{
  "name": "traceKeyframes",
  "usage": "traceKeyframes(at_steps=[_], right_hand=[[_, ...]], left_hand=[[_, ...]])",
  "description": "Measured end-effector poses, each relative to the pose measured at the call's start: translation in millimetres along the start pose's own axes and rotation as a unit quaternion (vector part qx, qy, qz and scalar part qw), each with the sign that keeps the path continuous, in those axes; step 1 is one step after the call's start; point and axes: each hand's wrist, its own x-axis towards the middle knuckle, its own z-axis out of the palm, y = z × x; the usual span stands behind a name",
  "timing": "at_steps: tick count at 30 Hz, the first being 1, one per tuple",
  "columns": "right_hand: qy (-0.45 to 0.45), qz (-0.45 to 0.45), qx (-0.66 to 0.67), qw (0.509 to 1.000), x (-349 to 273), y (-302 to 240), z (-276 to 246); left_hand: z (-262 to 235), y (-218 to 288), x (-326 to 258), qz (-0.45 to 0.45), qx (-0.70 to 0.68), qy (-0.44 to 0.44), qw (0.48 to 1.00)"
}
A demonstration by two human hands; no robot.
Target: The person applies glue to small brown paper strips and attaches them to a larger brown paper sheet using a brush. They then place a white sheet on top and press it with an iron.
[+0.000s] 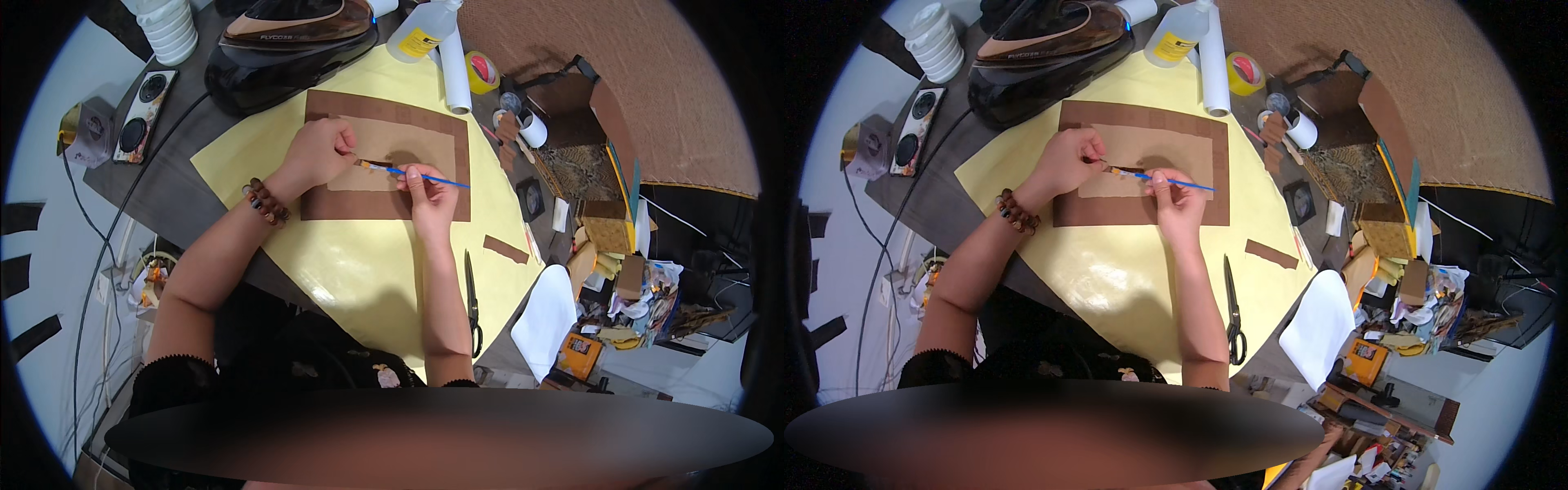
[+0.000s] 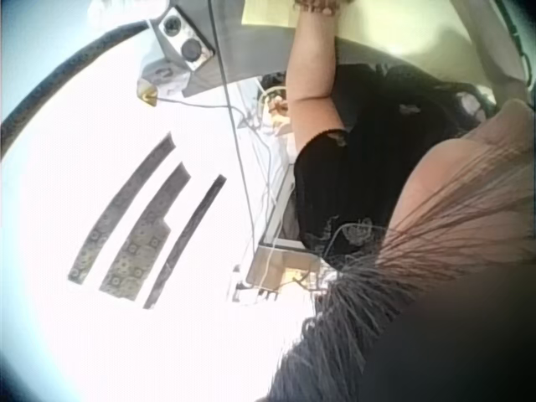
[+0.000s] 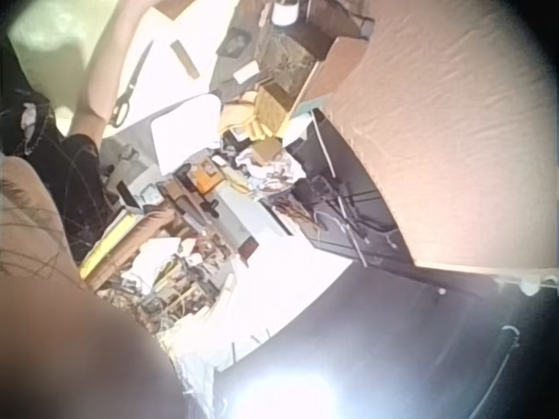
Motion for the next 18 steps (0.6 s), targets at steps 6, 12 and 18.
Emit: traceKeyframes(at_steps=[6,12,18], right_hand=[[-0.019,0.004,-0.006,1.0,3,-1,-7],[0.089,-0.011,-0.014,0.996,0,-6,-21],[0.128,-0.013,-0.046,0.991,-2,-4,-26]], left_hand=[[-1,1,0,-0.007,0.012,-0.01,1.0],[0,-4,1,0.026,0.03,-0.002,0.999],[-1,-9,3,0.035,0.004,-0.011,0.999]])
